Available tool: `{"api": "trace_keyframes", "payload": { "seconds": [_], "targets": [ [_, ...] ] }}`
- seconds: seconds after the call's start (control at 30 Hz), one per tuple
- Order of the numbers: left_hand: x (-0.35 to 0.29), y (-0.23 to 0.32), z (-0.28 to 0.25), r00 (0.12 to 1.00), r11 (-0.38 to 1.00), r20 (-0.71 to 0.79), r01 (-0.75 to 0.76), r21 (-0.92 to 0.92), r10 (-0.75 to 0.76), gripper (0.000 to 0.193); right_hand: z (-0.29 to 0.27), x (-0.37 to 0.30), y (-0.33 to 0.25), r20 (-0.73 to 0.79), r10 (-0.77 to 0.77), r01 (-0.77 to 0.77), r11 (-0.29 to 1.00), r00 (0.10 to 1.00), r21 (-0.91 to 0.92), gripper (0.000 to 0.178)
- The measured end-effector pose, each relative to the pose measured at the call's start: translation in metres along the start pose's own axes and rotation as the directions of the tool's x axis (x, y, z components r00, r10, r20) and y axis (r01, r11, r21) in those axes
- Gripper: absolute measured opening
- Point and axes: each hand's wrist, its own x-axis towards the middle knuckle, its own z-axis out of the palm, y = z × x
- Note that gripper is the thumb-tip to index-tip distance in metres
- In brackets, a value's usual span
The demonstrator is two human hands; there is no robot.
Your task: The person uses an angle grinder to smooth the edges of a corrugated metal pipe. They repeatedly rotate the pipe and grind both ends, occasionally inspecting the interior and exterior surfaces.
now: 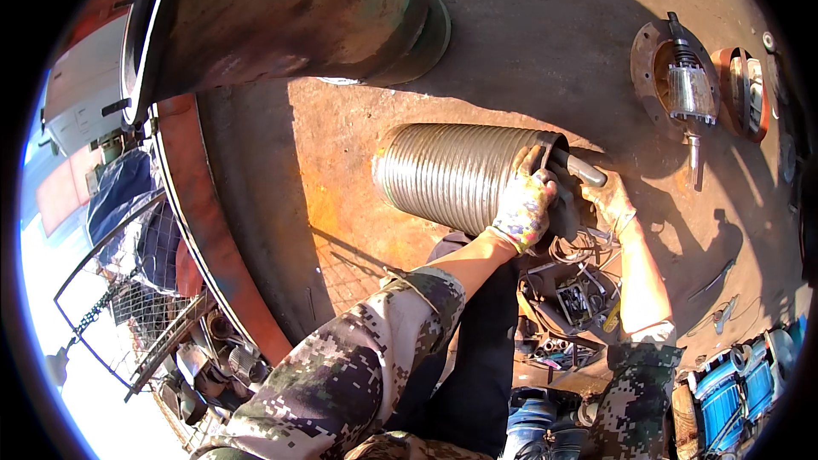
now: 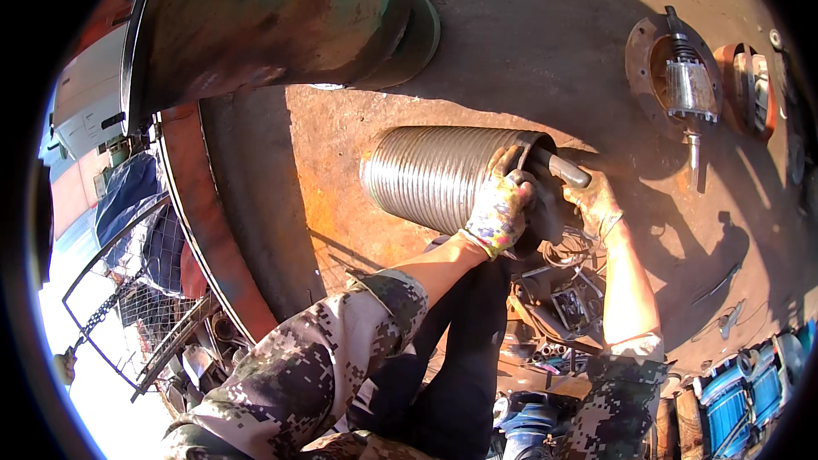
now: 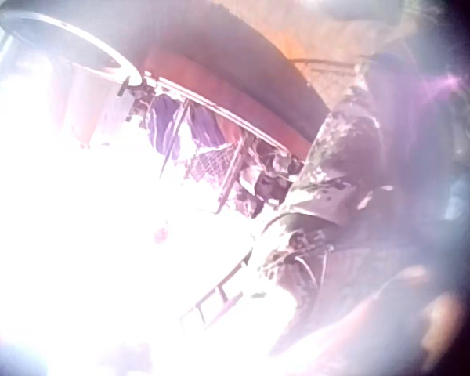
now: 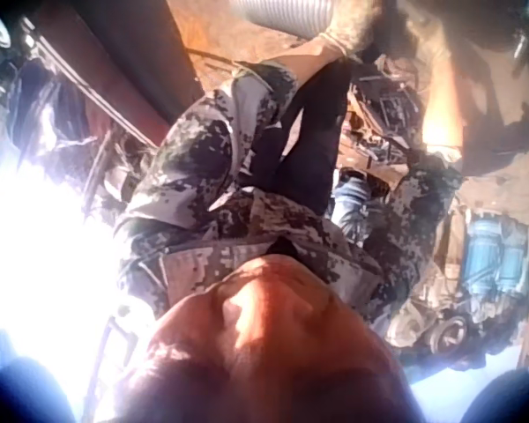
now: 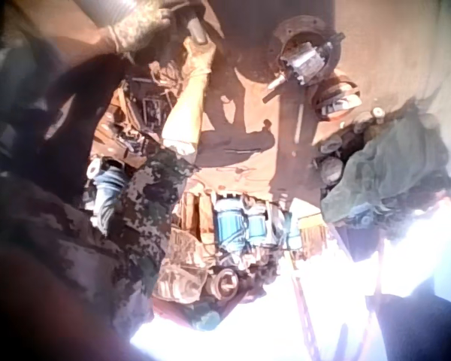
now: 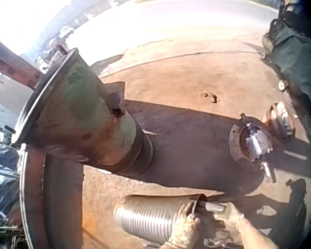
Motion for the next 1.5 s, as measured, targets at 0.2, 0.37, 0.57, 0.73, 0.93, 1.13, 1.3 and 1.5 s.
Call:
{"api": "trace_keyframes", "payload": {
  "seconds": [0.2, 0.37, 0.57, 0.73, 0.93, 1.13, 1.3, 1.5],
  "targets": [
    [-0.014, -0.01, -0.016, 0.992, 0.992, 0.006, 0.122, 0.039, -0.122, 0.017, 0.025, 0.016, -0.006, 0.058, 0.037, -0.035, 0.998, 0.998, -0.045, 0.032],
    [0.0, 0.003, -0.01, 0.994, 0.994, -0.018, 0.11, -0.003, -0.11, 0.01, 0.006, 0.011, -0.046, 0.038, 0.259, -0.257, 0.965, 0.965, -0.054, 0.034],
    [0.004, 0.005, -0.011, 0.996, 0.997, 0.048, 0.067, 0.041, -0.069, 0.007, -0.025, -0.001, -0.015, 0.045, 0.394, -0.396, 0.916, 0.918, 0.062, 0.02],
    [-0.009, -0.005, -0.004, 0.993, 0.994, -0.045, 0.106, 0.019, -0.105, 0.009, -0.034, -0.005, -0.001, -0.013, 0.453, -0.447, 0.884, 0.891, 0.135, 0.024],
    [-0.006, -0.003, -0.009, 0.996, 0.999, -0.068, 0.05, 0.002, -0.05, 0.008, -0.045, -0.008, 0.065, -0.086, 0.388, -0.329, 0.862, 0.917, 0.386, 0.024],
    [-0.002, 0.0, -0.009, 0.995, 0.999, -0.089, 0.042, 0.006, -0.041, 0.006, -0.031, -0.009, 0.052, -0.072, 0.129, -0.125, 0.99, 0.989, 0.066, 0.03],
    [-0.005, 0.0, -0.009, 0.99, 0.995, -0.097, 0.103, -0.017, -0.104, 0.008, -0.016, 0.004, 0.025, -0.053, 0.189, -0.183, 0.977, 0.98, 0.11, 0.037],
    [-0.005, 0.002, -0.018, 0.999, 0.999, -0.037, 0.031, 0.011, -0.031, 0.007, -0.028, 0.021, 0.012, 0.051, 0.3, -0.295, 0.952, 0.953, -0.083, 0.038]
  ]
}}
